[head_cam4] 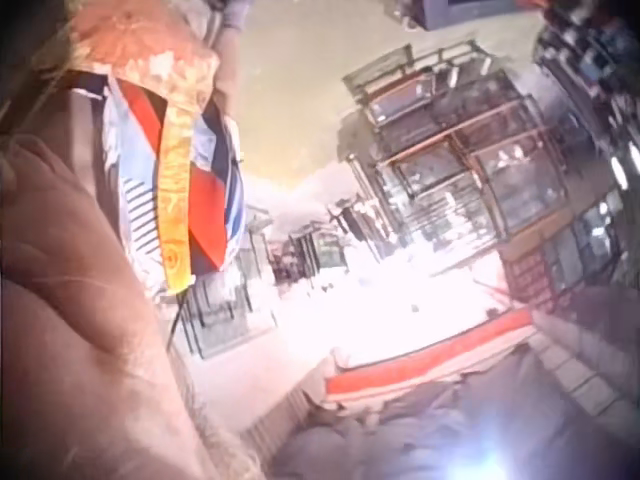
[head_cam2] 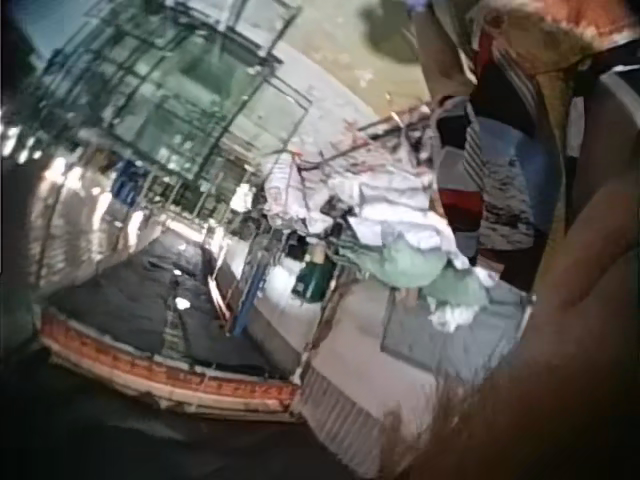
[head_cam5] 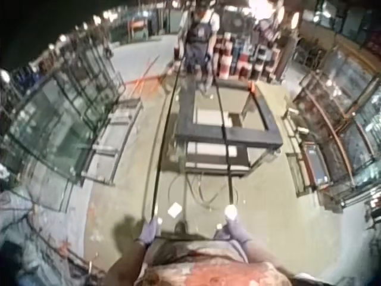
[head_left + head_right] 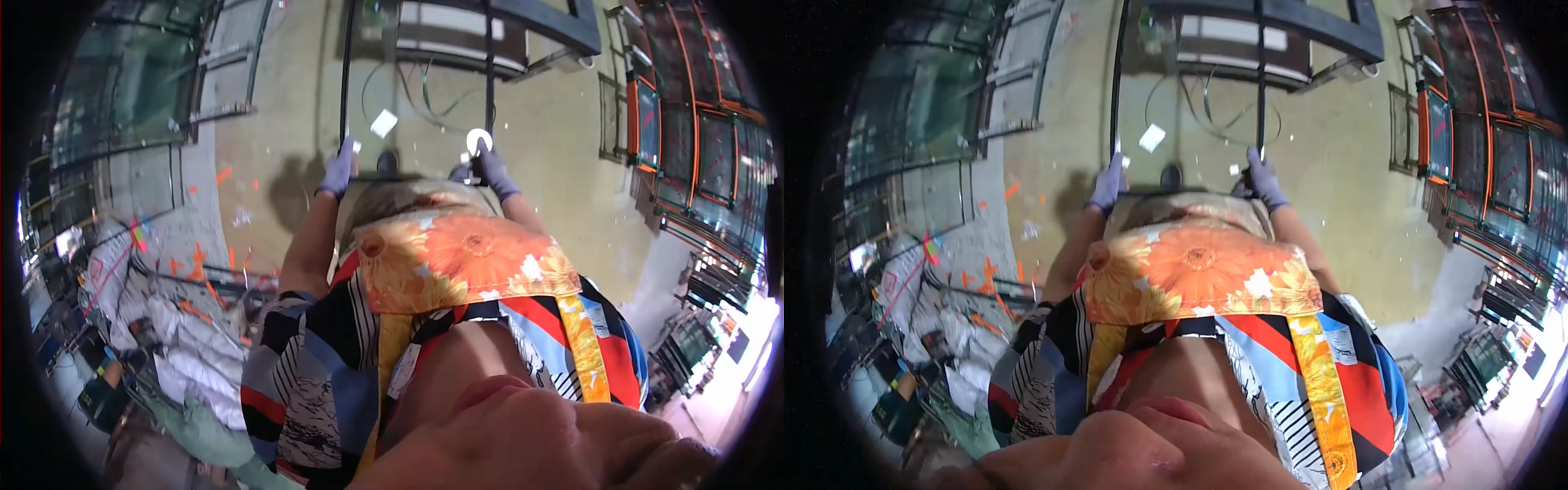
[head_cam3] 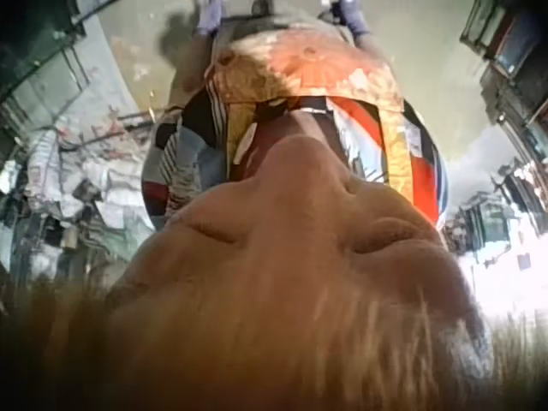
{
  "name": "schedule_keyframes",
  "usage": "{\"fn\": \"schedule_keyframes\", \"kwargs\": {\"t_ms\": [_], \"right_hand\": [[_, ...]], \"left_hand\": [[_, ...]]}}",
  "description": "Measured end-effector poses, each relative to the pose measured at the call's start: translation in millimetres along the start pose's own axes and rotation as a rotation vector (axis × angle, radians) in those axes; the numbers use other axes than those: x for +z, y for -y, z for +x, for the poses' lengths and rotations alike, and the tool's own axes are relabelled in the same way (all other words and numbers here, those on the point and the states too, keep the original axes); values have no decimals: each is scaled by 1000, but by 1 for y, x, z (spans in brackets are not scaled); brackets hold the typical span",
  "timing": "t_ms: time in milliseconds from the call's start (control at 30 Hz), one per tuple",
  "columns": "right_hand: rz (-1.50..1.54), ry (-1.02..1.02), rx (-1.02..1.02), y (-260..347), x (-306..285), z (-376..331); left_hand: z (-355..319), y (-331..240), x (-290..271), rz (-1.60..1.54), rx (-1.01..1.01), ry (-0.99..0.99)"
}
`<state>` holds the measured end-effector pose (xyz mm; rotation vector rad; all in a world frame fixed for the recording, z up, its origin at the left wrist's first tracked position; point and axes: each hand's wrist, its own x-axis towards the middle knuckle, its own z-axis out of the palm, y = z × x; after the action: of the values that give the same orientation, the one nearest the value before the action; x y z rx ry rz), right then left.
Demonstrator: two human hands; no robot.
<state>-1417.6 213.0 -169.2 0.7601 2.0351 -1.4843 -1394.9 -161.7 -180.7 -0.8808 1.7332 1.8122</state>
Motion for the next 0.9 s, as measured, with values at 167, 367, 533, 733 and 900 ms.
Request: {"fn": "schedule_keyframes", "kwargs": {"t_ms": [167, 367, 533, 733, 900], "right_hand": [[160, 6, 139, 30, 14, -27], [178, -82, 157, 38, 15, -32], [198, -56, 171, 31, 13, -26], [243, -69, 156, 19, 15, -23], [275, -30, 120, 9, 14, -18]], "left_hand": [[5, 0, -6, 113, 103, -167], [-8, -37, 9, 642, 495, -399], [-23, -32, 24, 676, 431, -324], [-22, -34, 22, 734, 383, -275], [-18, -29, 18, 837, 382, -294]]}}
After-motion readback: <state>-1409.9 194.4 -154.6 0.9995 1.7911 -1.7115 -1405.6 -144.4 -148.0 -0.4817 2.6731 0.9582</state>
